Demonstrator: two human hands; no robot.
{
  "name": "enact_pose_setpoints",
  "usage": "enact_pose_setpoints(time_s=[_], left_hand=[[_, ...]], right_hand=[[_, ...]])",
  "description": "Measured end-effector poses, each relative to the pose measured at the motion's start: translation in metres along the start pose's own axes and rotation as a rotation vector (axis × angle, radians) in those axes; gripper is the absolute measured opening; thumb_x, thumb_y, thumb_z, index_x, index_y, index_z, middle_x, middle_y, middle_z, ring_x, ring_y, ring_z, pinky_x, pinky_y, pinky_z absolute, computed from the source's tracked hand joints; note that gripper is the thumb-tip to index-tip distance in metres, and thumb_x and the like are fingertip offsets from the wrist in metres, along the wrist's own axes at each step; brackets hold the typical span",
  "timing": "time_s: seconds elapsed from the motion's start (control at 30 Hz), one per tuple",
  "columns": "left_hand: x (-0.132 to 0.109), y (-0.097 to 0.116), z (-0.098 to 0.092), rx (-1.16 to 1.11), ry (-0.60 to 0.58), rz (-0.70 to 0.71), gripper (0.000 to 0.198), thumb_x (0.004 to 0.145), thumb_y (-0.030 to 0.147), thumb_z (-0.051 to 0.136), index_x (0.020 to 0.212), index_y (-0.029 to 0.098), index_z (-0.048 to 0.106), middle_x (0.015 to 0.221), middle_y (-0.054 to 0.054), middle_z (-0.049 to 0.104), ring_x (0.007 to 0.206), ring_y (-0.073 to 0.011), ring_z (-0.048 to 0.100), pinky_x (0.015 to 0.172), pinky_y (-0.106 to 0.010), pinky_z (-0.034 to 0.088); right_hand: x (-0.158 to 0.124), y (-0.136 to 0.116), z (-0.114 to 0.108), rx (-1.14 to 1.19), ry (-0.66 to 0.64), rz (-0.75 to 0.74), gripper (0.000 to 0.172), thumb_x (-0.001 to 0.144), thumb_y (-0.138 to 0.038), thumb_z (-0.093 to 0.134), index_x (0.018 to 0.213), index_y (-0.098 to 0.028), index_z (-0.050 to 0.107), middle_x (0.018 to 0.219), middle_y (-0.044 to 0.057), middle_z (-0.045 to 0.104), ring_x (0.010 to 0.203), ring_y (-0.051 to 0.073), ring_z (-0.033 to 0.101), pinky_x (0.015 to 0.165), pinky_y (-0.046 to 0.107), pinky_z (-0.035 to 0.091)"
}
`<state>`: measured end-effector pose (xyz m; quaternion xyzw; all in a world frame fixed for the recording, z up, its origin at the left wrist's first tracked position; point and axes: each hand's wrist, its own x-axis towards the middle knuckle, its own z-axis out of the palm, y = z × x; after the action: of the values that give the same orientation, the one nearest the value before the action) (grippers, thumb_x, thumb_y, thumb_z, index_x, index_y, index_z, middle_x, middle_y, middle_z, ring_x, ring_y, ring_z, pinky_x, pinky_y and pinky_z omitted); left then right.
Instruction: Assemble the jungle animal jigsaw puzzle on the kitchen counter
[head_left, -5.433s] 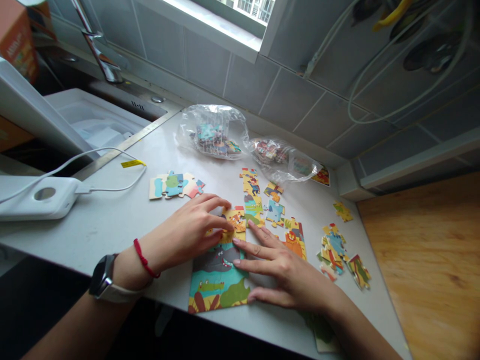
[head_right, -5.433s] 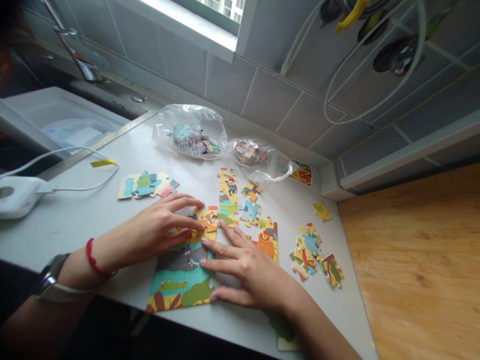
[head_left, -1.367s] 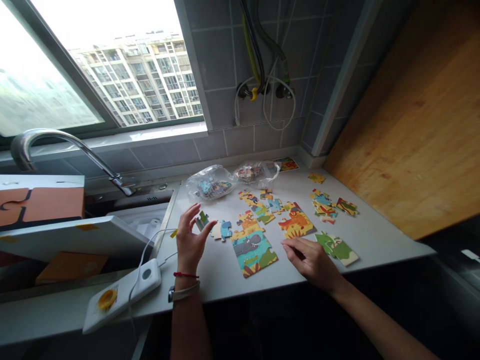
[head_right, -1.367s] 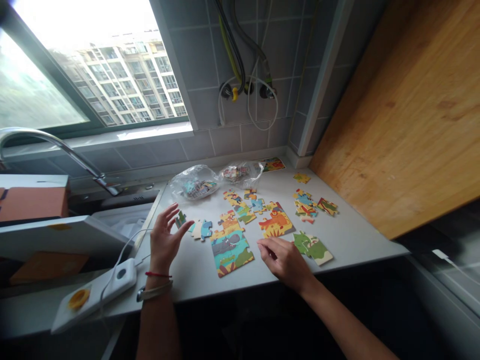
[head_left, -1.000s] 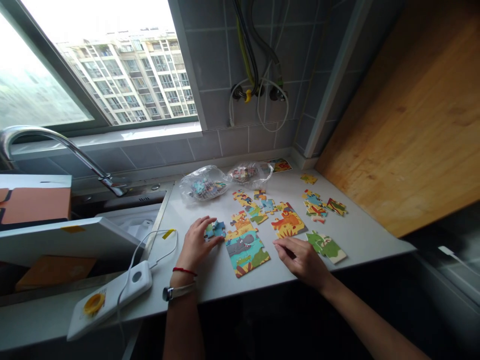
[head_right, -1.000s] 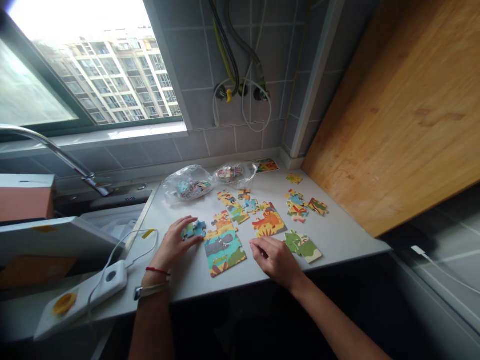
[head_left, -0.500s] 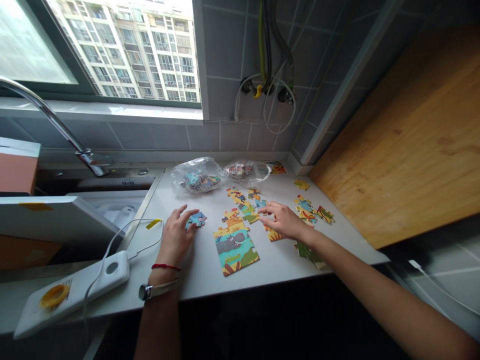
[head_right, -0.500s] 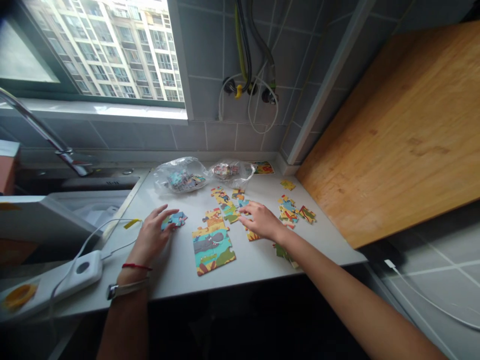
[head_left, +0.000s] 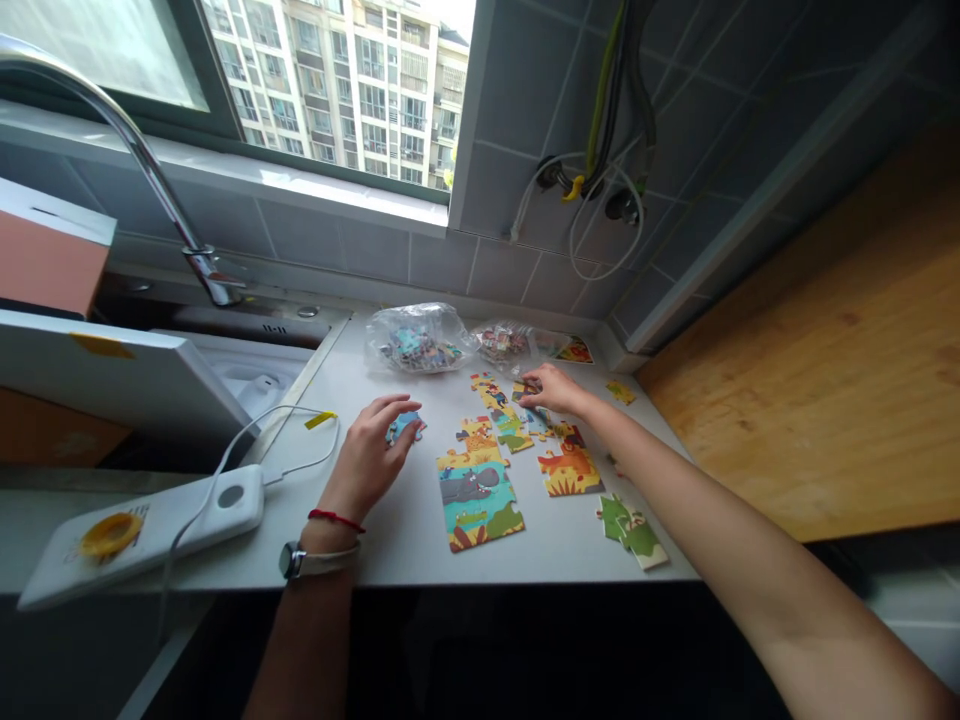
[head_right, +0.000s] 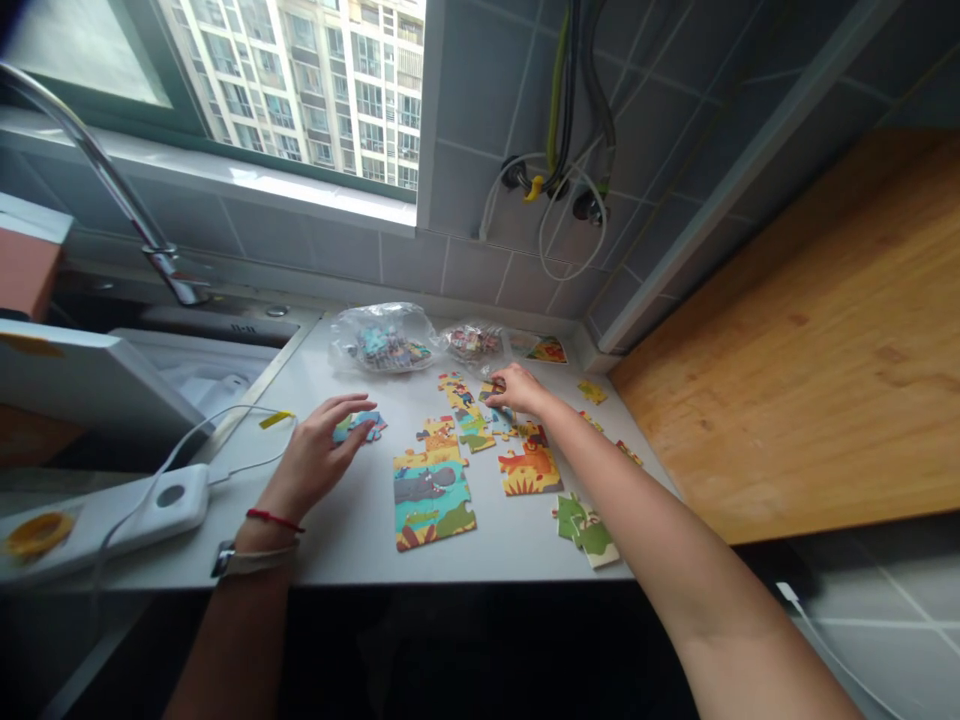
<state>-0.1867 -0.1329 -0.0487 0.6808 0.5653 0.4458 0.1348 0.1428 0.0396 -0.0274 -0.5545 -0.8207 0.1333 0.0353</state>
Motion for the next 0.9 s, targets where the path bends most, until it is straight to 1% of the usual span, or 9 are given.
enact_pose_setpoints(time_s=[0.17, 0.23, 0.3, 0.37, 0.6, 0.7, 0.8, 0.87, 0.9], left_hand=[[-0.001, 0.003, 0.0, -0.042, -0.029, -0.022, 0.026, 0.098, 0.038, 0.059, 0.111, 0.022, 0.074, 0.125, -0.01, 0.071, 0.115, -0.0276, 0.069, 0.102, -0.045, 0.056], [-0.002, 0.002, 0.001, -0.057, -0.035, -0.025, 0.026, 0.098, 0.039, 0.058, 0.111, 0.022, 0.073, 0.124, -0.01, 0.072, 0.114, -0.0269, 0.069, 0.099, -0.043, 0.058], [-0.002, 0.002, 0.001, -0.061, -0.042, -0.017, 0.025, 0.098, 0.038, 0.058, 0.11, 0.022, 0.073, 0.121, -0.009, 0.073, 0.111, -0.0263, 0.07, 0.097, -0.041, 0.059], [-0.002, 0.001, 0.002, -0.055, -0.051, -0.004, 0.024, 0.099, 0.038, 0.058, 0.11, 0.023, 0.073, 0.117, -0.008, 0.074, 0.108, -0.0259, 0.071, 0.096, -0.041, 0.059], [-0.003, 0.0, 0.004, -0.044, -0.063, -0.008, 0.026, 0.1, 0.04, 0.057, 0.112, 0.023, 0.072, 0.118, -0.008, 0.074, 0.106, -0.0256, 0.072, 0.093, -0.04, 0.06], [-0.003, 0.001, 0.003, -0.042, -0.067, -0.011, 0.027, 0.1, 0.041, 0.056, 0.111, 0.023, 0.073, 0.117, -0.009, 0.074, 0.104, -0.0253, 0.072, 0.09, -0.039, 0.061], [-0.003, 0.002, 0.003, -0.04, -0.072, -0.009, 0.028, 0.1, 0.042, 0.055, 0.111, 0.023, 0.073, 0.116, -0.009, 0.074, 0.103, -0.0251, 0.073, 0.089, -0.038, 0.061], [-0.003, 0.003, 0.002, -0.038, -0.067, -0.01, 0.028, 0.1, 0.042, 0.054, 0.111, 0.023, 0.072, 0.116, -0.009, 0.074, 0.102, -0.0252, 0.073, 0.089, -0.038, 0.06], [-0.003, 0.002, 0.002, -0.039, -0.065, -0.009, 0.028, 0.1, 0.042, 0.054, 0.111, 0.023, 0.072, 0.116, -0.009, 0.074, 0.103, -0.0253, 0.073, 0.09, -0.038, 0.06]], right_hand=[[0.003, 0.001, -0.002, 0.029, -0.07, -0.092, 0.032, 0.078, -0.025, 0.087, 0.108, -0.019, 0.08, 0.099, 0.008, 0.078, 0.09, 0.023, 0.073, 0.083, 0.029, 0.055], [0.005, 0.001, -0.004, 0.024, -0.086, -0.126, 0.036, 0.078, -0.024, 0.087, 0.112, -0.021, 0.079, 0.102, 0.007, 0.077, 0.092, 0.021, 0.072, 0.085, 0.028, 0.054], [0.008, 0.002, -0.006, 0.005, -0.095, -0.137, 0.046, 0.076, -0.024, 0.087, 0.121, -0.02, 0.076, 0.111, 0.008, 0.074, 0.096, 0.022, 0.071, 0.089, 0.029, 0.053], [0.012, 0.003, -0.008, -0.021, -0.11, -0.135, 0.054, 0.075, -0.027, 0.089, 0.126, -0.019, 0.075, 0.115, 0.01, 0.072, 0.098, 0.023, 0.07, 0.091, 0.029, 0.053], [0.021, -0.003, -0.016, -0.094, -0.2, -0.157, 0.051, 0.073, -0.027, 0.091, 0.122, -0.023, 0.078, 0.113, 0.008, 0.07, 0.097, 0.023, 0.069, 0.091, 0.029, 0.051], [0.026, -0.006, -0.021, -0.119, -0.234, -0.152, 0.045, 0.069, -0.027, 0.093, 0.112, -0.024, 0.079, 0.106, 0.007, 0.073, 0.095, 0.023, 0.069, 0.085, 0.028, 0.051], [0.032, -0.005, -0.026, -0.14, -0.276, -0.122, 0.032, 0.066, -0.032, 0.095, 0.092, -0.023, 0.079, 0.094, 0.005, 0.076, 0.088, 0.023, 0.07, 0.077, 0.027, 0.05], [0.033, -0.001, -0.027, -0.147, -0.295, -0.086, 0.028, 0.065, -0.037, 0.095, 0.081, -0.022, 0.077, 0.086, 0.004, 0.076, 0.083, 0.023, 0.07, 0.072, 0.027, 0.049], [0.033, 0.001, -0.028, -0.147, -0.296, -0.066, 0.028, 0.066, -0.04, 0.094, 0.079, -0.022, 0.076, 0.084, 0.005, 0.076, 0.082, 0.023, 0.07, 0.071, 0.027, 0.049]])
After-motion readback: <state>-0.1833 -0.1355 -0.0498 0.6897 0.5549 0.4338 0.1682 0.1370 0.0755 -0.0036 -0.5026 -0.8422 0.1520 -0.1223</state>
